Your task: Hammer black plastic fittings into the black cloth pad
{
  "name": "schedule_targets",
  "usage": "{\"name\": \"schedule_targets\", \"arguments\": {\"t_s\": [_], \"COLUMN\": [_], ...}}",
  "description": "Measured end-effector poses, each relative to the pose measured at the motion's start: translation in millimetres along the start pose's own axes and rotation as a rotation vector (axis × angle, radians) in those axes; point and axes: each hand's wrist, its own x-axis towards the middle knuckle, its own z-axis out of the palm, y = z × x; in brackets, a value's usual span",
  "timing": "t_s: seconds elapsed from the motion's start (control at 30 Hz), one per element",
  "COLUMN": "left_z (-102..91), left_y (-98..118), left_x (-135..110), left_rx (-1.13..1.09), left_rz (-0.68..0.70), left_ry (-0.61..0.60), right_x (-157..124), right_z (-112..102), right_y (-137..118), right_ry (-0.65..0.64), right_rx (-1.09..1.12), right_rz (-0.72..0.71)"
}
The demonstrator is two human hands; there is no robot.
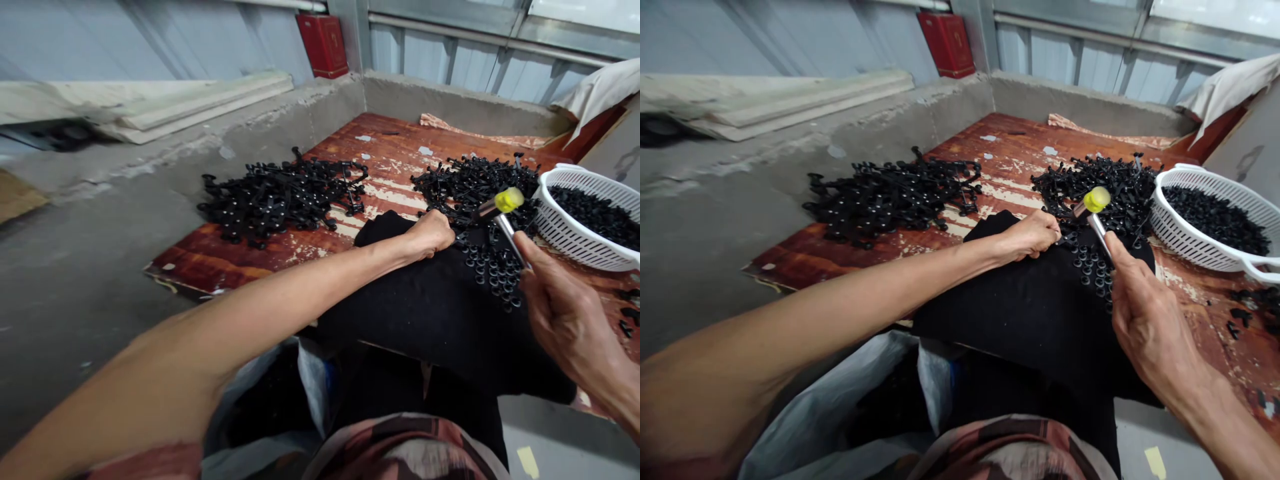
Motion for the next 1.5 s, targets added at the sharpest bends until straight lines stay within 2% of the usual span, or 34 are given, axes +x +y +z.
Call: {"name": "schedule_targets", "arguments": {"t_s": [0.13,0.27,0.33,0.43,0.53,0.57,0.63,0.67,0.73,0.8,0.83,0.87,0.9,0.93,1.0,1.07,1.13,1.23,1.4,1.5], "left_z": [-1.9,-13.3,-17.9,-17.0,-9.8,-7.2,-2.3,0.2,5.8,12.4,15.9,19.6,23.2,26.9,33.7,38.6,39.7,31.5,7.2,1.2], "left_y": [-8,-11,-10,-9,-11,-12,-14,-16,-21,-28,-32,-35,-38,-40,-40,-35,-29,-22,-21,-20], "left_x": [7,-4,-20,-47,-66,-70,-78,-82,-90,-97,-100,-102,-103,-104,-104,-102,-97,-83,-49,-34], "left_rx": [0.002,0.0,0.033,0.14,0.235,0.265,0.329,0.357,0.372,0.279,0.182,0.057,-0.086,-0.242,-0.538,-0.759,-0.888,-0.91,-0.75,-0.638], "left_rz": [0.018,0.112,0.221,0.45,0.616,0.662,0.735,0.761,0.782,0.756,0.709,0.623,0.504,0.366,0.123,0.004,-0.031,-0.071,-0.212,-0.207], "left_ry": [0.0,-0.033,-0.137,-0.378,-0.465,-0.465,-0.386,-0.303,-0.043,0.246,0.346,0.392,0.37,0.289,0.03,-0.158,-0.181,-0.148,-0.337,-0.309], "right_x": [0,2,-1,-11,-28,-33,-44,-49,-56,-61,-62,-63,-64,-64,-64,-64,-64,-67,-83,-92], "right_z": [-1,-11,-13,-9,2,6,12,13,15,15,16,17,19,22,30,38,44,44,32,27], "right_y": [-4,-11,-15,-25,-41,-47,-57,-61,-65,-68,-68,-69,-71,-73,-79,-86,-91,-88,-58,-41], "right_ry": [-0.062,-0.011,-0.005,-0.082,-0.173,-0.179,-0.142,-0.105,-0.015,0.062,0.089,0.108,0.122,0.133,0.149,0.145,0.126,0.118,0.191,0.188], "right_rx": [0.122,0.322,0.454,0.658,0.832,0.876,0.941,0.965,1.003,1.039,1.058,1.078,1.099,1.12,1.161,1.197,1.224,1.236,1.194,1.201], "right_rz": [0.124,0.283,0.38,0.493,0.563,0.582,0.618,0.635,0.668,0.697,0.707,0.716,0.721,0.724,0.725,0.723,0.725,0.744,0.803,0.814]}}
